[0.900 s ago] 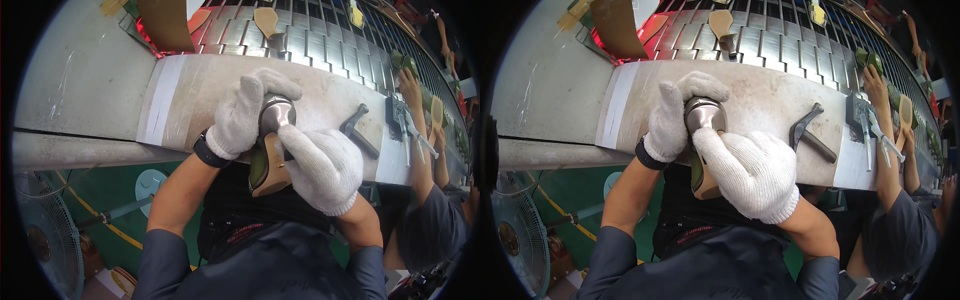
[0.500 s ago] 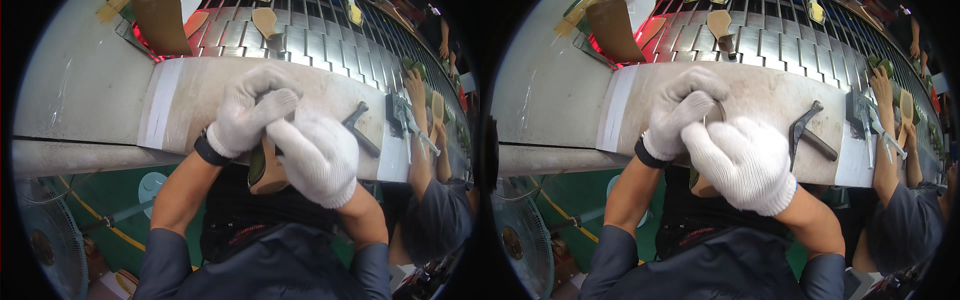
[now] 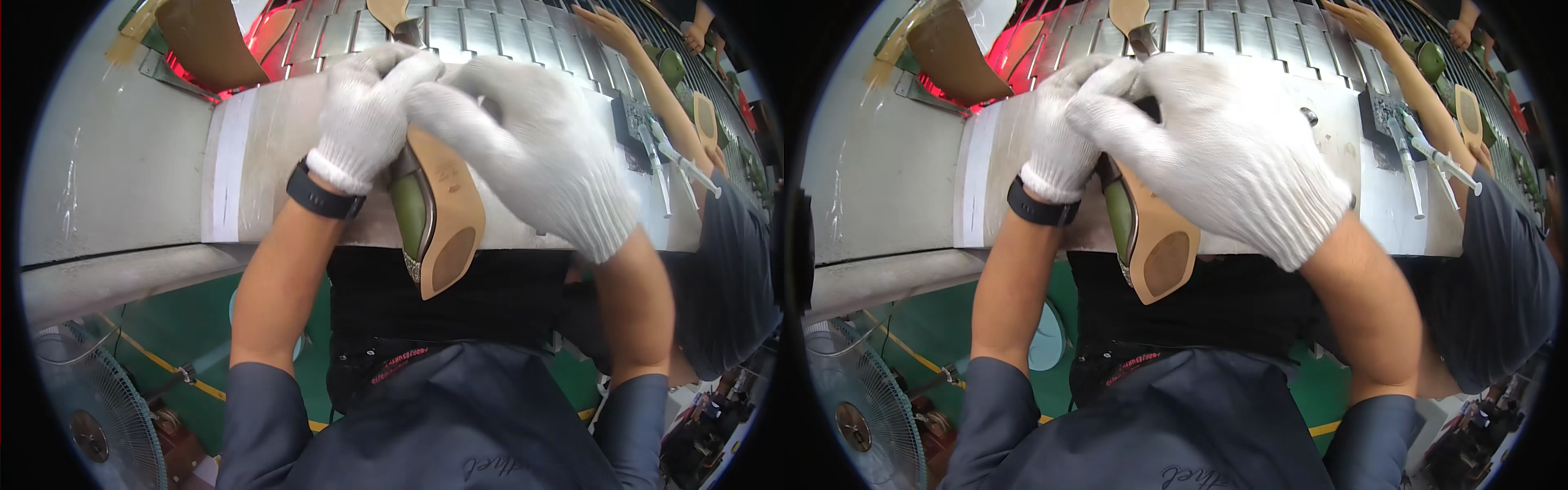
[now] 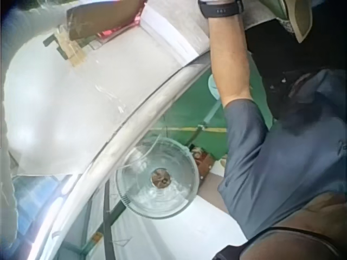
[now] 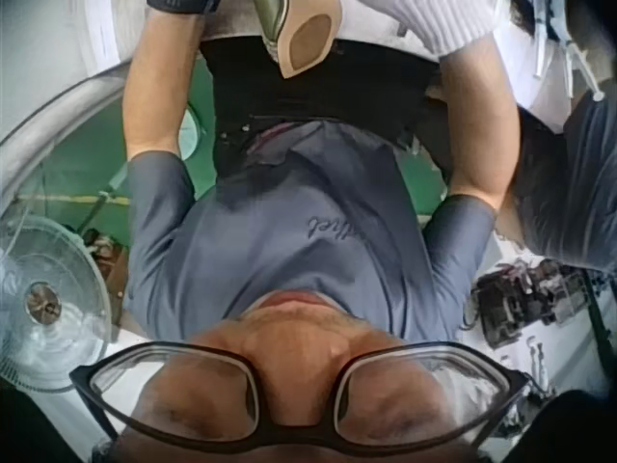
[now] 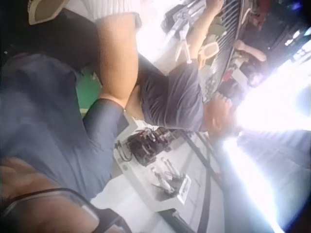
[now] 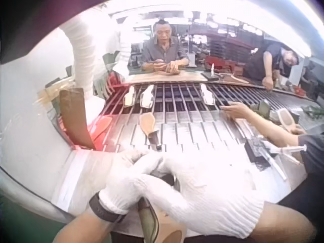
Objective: The person attaches soles to shoe lasts by hand, applies adhesive along the edges with a syringe, and taps the soles with a hammer before placing the shoes onto the conveyor.
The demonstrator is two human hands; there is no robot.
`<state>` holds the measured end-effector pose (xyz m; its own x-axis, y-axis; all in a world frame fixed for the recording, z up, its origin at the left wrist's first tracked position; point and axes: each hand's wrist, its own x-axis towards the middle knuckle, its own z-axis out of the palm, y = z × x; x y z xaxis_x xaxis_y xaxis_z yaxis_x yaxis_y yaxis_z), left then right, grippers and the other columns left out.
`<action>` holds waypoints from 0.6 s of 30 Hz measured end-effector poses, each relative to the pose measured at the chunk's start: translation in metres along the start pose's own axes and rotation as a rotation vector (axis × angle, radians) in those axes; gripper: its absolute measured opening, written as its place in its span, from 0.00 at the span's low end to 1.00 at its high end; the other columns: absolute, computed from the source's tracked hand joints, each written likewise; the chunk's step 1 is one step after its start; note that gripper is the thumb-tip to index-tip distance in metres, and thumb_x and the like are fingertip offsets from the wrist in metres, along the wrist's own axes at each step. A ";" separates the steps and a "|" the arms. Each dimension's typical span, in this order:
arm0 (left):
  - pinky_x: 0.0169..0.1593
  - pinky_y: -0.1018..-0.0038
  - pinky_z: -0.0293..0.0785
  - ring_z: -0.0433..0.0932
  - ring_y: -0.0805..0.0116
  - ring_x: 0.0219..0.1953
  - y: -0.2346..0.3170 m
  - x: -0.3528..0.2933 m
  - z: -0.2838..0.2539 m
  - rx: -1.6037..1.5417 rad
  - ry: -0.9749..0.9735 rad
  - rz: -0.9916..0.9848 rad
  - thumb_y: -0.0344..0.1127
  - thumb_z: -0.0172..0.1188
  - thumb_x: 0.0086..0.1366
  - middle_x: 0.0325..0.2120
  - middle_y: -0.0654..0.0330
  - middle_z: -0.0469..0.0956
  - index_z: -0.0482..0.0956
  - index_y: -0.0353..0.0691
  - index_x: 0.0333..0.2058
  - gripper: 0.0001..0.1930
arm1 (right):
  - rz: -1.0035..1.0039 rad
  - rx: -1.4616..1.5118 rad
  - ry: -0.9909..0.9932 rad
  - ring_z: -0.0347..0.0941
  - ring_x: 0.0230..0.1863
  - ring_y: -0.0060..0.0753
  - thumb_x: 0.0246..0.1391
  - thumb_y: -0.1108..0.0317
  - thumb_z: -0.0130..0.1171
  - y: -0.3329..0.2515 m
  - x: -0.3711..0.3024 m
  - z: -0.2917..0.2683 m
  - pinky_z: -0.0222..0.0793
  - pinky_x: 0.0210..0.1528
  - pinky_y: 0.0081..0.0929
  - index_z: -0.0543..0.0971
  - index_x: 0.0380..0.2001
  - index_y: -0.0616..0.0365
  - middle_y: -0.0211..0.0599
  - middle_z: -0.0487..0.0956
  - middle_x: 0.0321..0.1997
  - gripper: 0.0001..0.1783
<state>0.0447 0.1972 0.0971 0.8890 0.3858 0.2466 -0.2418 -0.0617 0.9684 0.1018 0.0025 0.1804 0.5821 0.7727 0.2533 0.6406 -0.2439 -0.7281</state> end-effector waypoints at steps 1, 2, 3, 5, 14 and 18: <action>0.41 0.76 0.79 0.83 0.77 0.35 -0.006 0.003 -0.002 0.018 -0.029 -0.014 0.39 0.66 0.76 0.33 0.63 0.88 0.91 0.32 0.42 0.14 | -0.032 -0.291 -0.099 0.86 0.33 0.40 0.74 0.52 0.60 -0.006 0.009 0.001 0.81 0.38 0.35 0.87 0.53 0.62 0.44 0.89 0.39 0.23; 0.43 0.75 0.79 0.84 0.77 0.37 -0.007 0.004 0.000 -0.080 -0.048 0.015 0.39 0.63 0.78 0.34 0.62 0.89 0.91 0.33 0.44 0.15 | -0.072 -0.582 -0.190 0.87 0.34 0.45 0.74 0.50 0.60 -0.008 0.015 0.001 0.82 0.39 0.39 0.88 0.51 0.61 0.48 0.89 0.40 0.23; 0.45 0.76 0.79 0.84 0.76 0.38 -0.015 0.007 -0.003 -0.049 -0.070 0.080 0.40 0.61 0.80 0.36 0.61 0.89 0.91 0.33 0.44 0.16 | -0.072 -0.586 -0.202 0.87 0.34 0.45 0.74 0.50 0.60 0.000 0.019 0.003 0.82 0.39 0.39 0.88 0.51 0.61 0.48 0.89 0.40 0.23; 0.52 0.75 0.81 0.86 0.72 0.44 -0.017 0.009 -0.010 -0.045 -0.157 -0.007 0.39 0.60 0.82 0.42 0.58 0.89 0.89 0.30 0.52 0.16 | -0.280 -0.794 -0.214 0.87 0.37 0.53 0.73 0.50 0.60 0.014 0.025 0.006 0.82 0.42 0.46 0.88 0.49 0.59 0.52 0.89 0.39 0.22; 0.46 0.66 0.80 0.86 0.61 0.38 -0.023 0.010 -0.001 0.266 -0.102 0.186 0.45 0.61 0.78 0.37 0.53 0.89 0.91 0.39 0.49 0.17 | -0.169 -0.764 -0.019 0.87 0.41 0.58 0.72 0.55 0.63 0.027 0.018 0.018 0.81 0.46 0.46 0.87 0.47 0.62 0.58 0.87 0.37 0.19; 0.50 0.72 0.81 0.87 0.71 0.41 -0.025 0.007 -0.006 0.395 -0.109 0.329 0.40 0.64 0.78 0.38 0.58 0.91 0.92 0.33 0.48 0.15 | -0.018 -0.428 0.000 0.87 0.37 0.42 0.67 0.55 0.70 0.038 0.012 0.019 0.81 0.46 0.38 0.87 0.48 0.62 0.48 0.88 0.36 0.20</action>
<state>0.0546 0.2074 0.0746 0.8314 0.1909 0.5219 -0.3685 -0.5137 0.7748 0.1236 0.0135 0.1441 0.5690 0.7791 0.2632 0.8007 -0.4517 -0.3936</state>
